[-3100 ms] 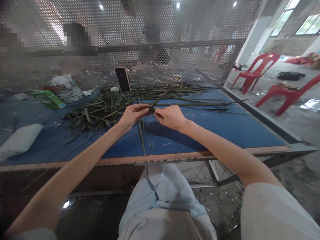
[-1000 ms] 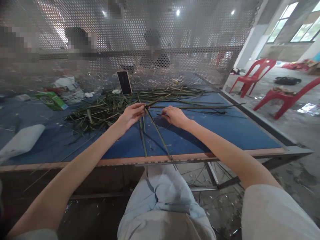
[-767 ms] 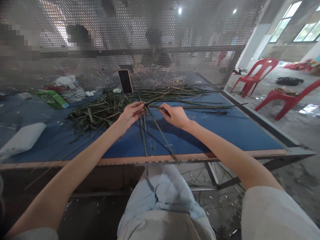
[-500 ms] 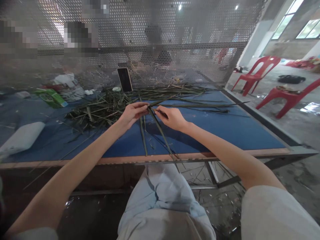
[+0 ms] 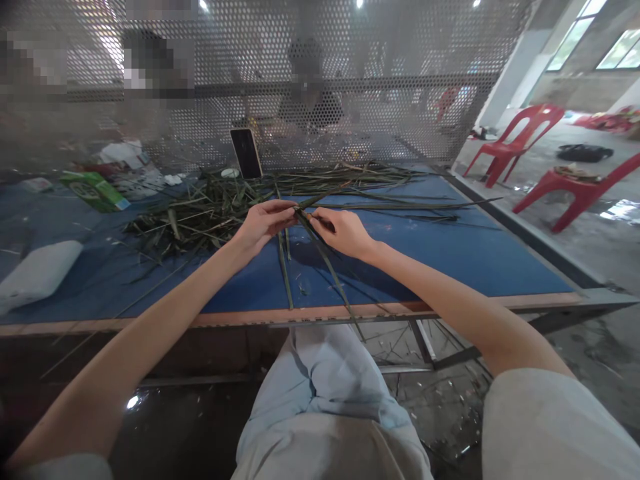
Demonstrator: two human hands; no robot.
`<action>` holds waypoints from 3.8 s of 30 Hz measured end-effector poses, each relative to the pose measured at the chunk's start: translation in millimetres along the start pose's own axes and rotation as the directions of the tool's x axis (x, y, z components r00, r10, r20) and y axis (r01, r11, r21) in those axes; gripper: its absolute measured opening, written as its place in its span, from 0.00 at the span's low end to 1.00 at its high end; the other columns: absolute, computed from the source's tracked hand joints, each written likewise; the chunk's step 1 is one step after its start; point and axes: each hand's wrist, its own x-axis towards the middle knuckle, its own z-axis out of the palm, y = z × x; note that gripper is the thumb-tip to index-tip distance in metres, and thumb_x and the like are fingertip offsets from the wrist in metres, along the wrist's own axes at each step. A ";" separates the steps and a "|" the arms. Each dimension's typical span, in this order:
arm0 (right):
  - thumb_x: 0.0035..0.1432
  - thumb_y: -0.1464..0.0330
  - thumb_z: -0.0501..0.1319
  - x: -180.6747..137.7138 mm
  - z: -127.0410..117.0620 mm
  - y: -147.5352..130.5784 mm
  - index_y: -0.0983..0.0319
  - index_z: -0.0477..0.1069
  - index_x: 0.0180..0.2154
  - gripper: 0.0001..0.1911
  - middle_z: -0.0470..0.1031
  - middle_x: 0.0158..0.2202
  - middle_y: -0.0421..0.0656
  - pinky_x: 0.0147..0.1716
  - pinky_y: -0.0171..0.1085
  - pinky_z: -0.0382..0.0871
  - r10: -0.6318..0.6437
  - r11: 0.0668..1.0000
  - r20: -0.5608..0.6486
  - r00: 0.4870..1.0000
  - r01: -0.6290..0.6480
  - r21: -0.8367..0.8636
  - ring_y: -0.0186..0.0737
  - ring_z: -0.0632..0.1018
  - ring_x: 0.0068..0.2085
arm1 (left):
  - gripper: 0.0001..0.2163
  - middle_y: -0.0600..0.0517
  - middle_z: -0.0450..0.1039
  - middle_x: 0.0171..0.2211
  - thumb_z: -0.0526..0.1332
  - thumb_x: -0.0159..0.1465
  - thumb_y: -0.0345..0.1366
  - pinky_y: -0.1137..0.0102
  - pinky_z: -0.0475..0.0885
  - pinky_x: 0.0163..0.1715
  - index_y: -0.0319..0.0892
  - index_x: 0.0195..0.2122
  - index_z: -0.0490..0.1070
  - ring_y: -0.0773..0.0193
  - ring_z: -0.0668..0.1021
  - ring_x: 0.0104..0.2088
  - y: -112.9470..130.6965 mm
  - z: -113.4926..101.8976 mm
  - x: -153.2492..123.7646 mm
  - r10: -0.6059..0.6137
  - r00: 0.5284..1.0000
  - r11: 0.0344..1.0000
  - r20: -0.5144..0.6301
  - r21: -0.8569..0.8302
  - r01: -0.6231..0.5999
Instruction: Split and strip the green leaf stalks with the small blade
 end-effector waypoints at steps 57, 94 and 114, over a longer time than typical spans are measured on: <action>0.66 0.68 0.54 -51.2 -8.7 -19.2 0.64 0.71 0.40 0.09 0.77 0.23 0.38 0.22 0.32 0.56 -0.163 0.974 0.159 0.974 0.184 -0.131 0.28 0.70 0.19 | 0.08 0.49 0.81 0.32 0.70 0.53 0.36 0.67 0.79 0.40 0.40 0.34 0.80 0.59 0.82 0.34 2.8 13.9 -61.7 -0.359 0.930 0.930 0.080 0.110 0.350; 0.68 0.68 0.50 -49.0 -1.6 -23.1 0.64 0.70 0.39 0.11 0.77 0.24 0.39 0.20 0.32 0.56 -0.049 0.995 0.181 0.982 0.064 -0.076 0.29 0.72 0.20 | 0.10 0.48 0.80 0.32 0.70 0.53 0.38 0.65 0.77 0.41 0.39 0.34 0.78 0.60 0.82 0.34 3.0 17.7 -60.3 -0.457 0.889 0.889 0.011 -0.019 0.457; 0.68 0.68 0.50 -44.5 -0.9 -27.9 0.64 0.69 0.38 0.11 0.74 0.21 0.37 0.20 0.31 0.53 0.016 0.999 0.157 0.987 -0.009 -0.043 0.28 0.71 0.18 | 0.09 0.49 0.80 0.32 0.69 0.54 0.38 0.67 0.77 0.41 0.40 0.33 0.77 0.62 0.81 0.34 5.2 21.1 -61.3 -0.448 0.894 0.893 -0.014 -0.056 0.447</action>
